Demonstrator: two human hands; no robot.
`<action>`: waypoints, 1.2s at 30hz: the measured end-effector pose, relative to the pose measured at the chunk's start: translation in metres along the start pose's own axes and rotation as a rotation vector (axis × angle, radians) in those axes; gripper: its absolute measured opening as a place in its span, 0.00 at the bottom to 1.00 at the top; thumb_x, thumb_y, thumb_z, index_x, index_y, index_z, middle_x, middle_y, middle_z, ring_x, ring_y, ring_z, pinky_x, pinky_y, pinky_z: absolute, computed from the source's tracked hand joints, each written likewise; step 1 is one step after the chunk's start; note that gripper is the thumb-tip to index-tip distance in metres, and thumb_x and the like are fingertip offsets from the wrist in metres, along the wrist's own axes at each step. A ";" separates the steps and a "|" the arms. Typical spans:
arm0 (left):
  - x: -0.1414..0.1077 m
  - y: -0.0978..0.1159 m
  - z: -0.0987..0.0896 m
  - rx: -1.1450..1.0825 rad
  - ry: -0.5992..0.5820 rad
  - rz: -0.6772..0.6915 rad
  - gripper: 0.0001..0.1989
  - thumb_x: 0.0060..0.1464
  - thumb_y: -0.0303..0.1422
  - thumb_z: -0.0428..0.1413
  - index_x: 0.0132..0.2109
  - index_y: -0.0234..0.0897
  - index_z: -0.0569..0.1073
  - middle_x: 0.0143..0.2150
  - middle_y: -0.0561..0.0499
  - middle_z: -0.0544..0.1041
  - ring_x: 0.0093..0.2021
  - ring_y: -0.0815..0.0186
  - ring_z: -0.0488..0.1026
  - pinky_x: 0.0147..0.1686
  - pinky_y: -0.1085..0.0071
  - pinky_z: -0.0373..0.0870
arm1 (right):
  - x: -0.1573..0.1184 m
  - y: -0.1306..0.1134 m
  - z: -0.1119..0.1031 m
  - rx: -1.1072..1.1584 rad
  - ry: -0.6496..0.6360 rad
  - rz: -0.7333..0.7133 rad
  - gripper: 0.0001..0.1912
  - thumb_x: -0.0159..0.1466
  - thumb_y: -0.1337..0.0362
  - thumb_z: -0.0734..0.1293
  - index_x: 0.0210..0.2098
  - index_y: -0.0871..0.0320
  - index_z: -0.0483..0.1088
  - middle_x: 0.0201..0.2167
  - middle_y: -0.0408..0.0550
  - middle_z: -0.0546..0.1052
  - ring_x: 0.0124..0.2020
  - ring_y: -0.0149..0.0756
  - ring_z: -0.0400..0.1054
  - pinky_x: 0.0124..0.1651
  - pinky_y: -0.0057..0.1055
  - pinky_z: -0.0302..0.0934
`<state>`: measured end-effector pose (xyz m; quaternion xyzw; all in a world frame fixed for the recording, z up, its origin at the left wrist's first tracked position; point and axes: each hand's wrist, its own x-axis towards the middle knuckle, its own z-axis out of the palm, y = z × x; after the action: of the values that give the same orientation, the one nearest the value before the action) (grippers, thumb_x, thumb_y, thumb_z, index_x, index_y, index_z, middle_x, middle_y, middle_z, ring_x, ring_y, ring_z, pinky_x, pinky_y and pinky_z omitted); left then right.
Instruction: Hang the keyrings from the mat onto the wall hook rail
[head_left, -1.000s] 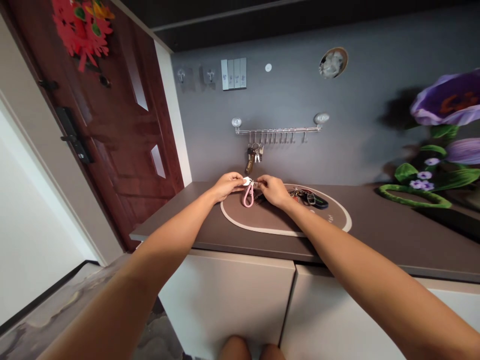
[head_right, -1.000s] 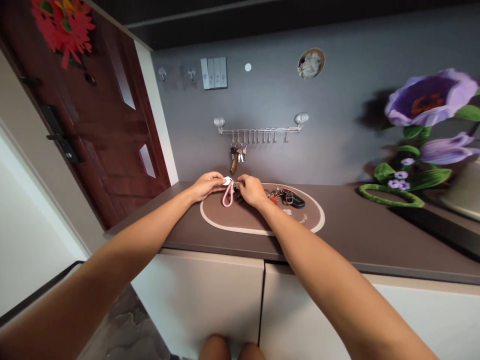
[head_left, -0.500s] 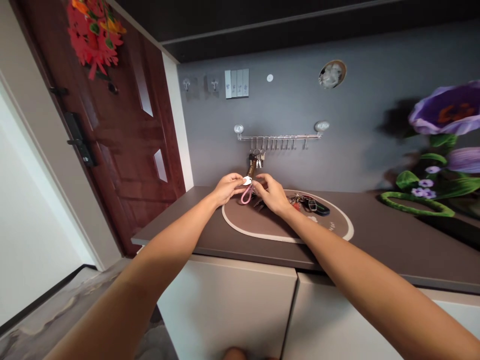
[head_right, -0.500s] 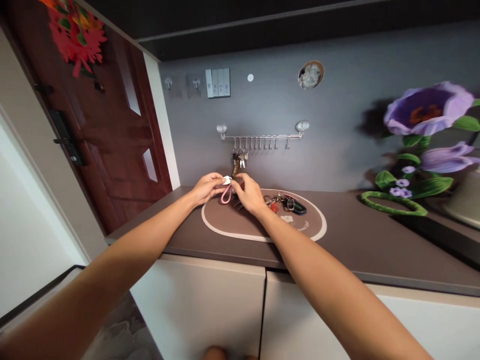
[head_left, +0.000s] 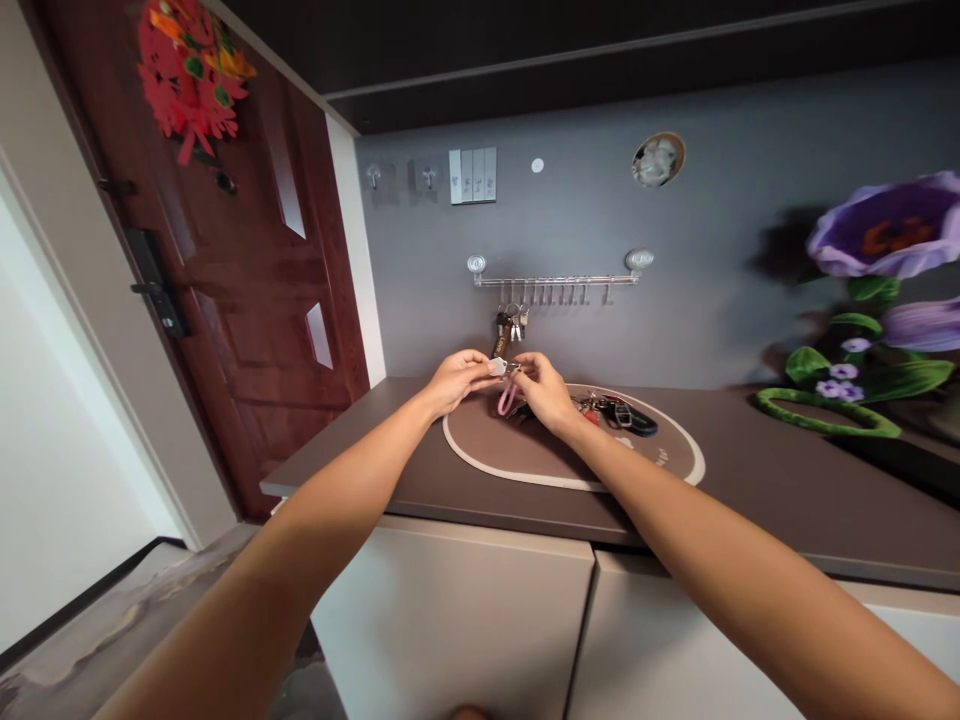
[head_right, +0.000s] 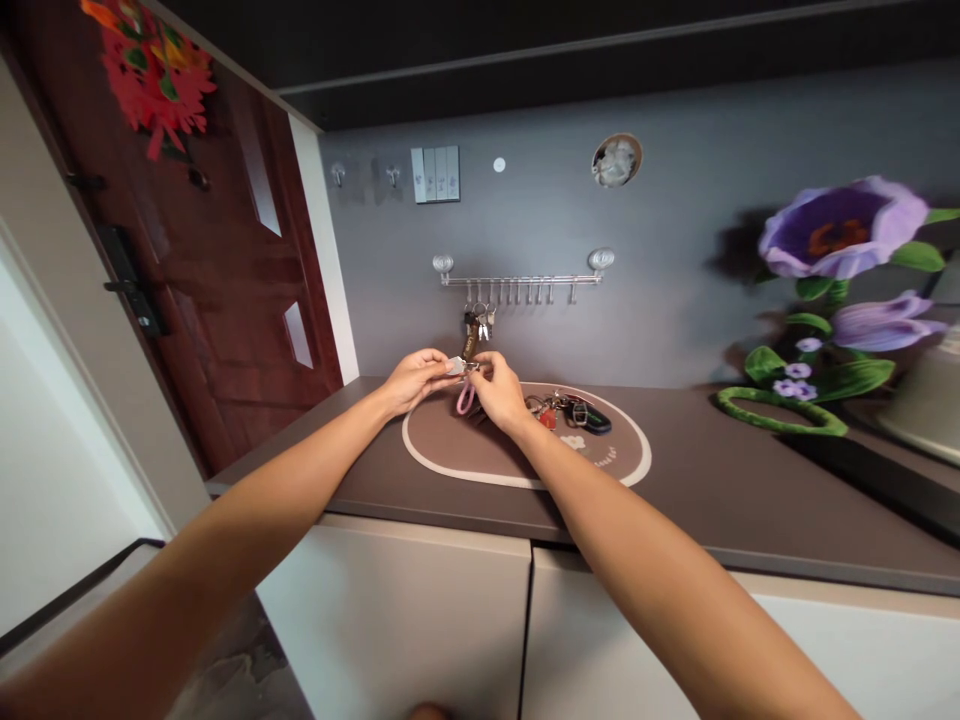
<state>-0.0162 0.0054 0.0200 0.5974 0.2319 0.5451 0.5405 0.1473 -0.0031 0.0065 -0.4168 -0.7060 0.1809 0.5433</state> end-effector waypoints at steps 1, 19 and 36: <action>0.000 0.000 0.000 -0.004 -0.001 0.001 0.10 0.43 0.29 0.59 0.31 0.30 0.65 0.34 0.48 0.74 0.36 0.69 0.73 0.48 0.61 0.65 | 0.000 0.001 0.000 0.019 -0.004 0.009 0.16 0.54 0.64 0.59 0.43 0.57 0.61 0.29 0.42 0.71 0.30 0.29 0.66 0.39 0.29 0.60; 0.001 0.004 0.001 -0.109 0.046 -0.031 0.05 0.48 0.26 0.54 0.31 0.31 0.63 0.31 0.45 0.76 0.35 0.64 0.75 0.46 0.61 0.67 | 0.000 -0.009 -0.005 0.036 -0.100 -0.041 0.13 0.56 0.58 0.59 0.37 0.57 0.67 0.31 0.44 0.74 0.31 0.30 0.67 0.38 0.28 0.60; 0.002 -0.006 0.000 -0.006 0.024 -0.136 0.12 0.43 0.28 0.59 0.37 0.32 0.66 0.32 0.48 0.74 0.32 0.68 0.74 0.36 0.68 0.71 | 0.005 -0.014 -0.010 0.379 0.035 0.056 0.16 0.47 0.54 0.67 0.28 0.61 0.71 0.27 0.46 0.75 0.29 0.31 0.67 0.39 0.31 0.60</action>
<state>-0.0140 0.0086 0.0152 0.5721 0.2767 0.5151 0.5752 0.1509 -0.0093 0.0227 -0.3294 -0.6380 0.3185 0.6189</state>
